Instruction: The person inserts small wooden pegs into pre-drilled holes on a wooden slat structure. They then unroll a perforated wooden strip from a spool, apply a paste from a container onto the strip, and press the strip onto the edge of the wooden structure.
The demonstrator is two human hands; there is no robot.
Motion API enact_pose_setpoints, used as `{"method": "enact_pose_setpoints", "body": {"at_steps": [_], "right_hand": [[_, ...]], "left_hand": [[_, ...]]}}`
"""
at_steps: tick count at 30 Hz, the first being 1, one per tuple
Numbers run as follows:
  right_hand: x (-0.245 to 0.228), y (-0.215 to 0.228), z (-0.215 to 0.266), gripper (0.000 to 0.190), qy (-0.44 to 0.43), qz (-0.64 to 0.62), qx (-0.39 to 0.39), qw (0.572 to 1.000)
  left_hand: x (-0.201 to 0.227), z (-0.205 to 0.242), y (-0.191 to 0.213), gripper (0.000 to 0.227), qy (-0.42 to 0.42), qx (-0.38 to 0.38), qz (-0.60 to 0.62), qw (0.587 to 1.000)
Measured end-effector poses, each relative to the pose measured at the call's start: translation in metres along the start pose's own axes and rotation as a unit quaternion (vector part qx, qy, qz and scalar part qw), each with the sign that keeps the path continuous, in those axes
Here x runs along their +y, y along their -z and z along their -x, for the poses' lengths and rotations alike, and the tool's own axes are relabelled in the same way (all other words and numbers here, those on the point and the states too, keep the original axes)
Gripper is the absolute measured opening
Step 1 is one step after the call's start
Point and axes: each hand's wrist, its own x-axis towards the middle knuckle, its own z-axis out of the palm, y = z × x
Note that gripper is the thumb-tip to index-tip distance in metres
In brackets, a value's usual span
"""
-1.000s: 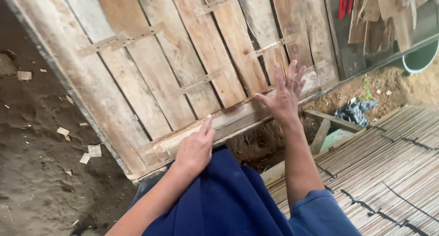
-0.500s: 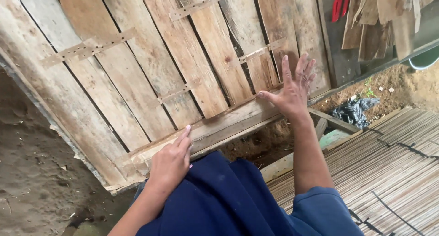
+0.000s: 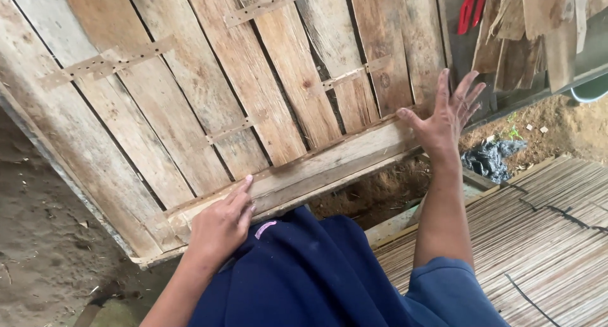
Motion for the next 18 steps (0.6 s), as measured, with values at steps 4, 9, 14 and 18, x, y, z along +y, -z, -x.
{"method": "enact_pose_setpoints", "body": {"at_steps": [4, 9, 14, 18], "right_hand": [[0.004, 0.002, 0.0, 0.107, -0.028, 0.002, -0.006, 1.0], [0.021, -0.009, -0.006, 0.085, -0.061, -0.016, 0.014, 0.998], [0.032, -0.018, -0.008, 0.071, -0.05, -0.009, 0.031, 0.998], [0.037, -0.028, -0.011, 0.054, -0.036, 0.01, 0.06, 0.997]], "left_hand": [[0.001, 0.001, 0.002, 0.017, -0.004, 0.007, 0.005, 1.0], [0.001, 0.003, 0.004, 0.017, 0.01, -0.007, 0.023, 1.0], [0.0, 0.004, 0.005, 0.018, 0.012, -0.016, 0.041, 0.999], [-0.005, 0.006, 0.006, 0.02, 0.018, -0.03, 0.069, 0.997]]}}
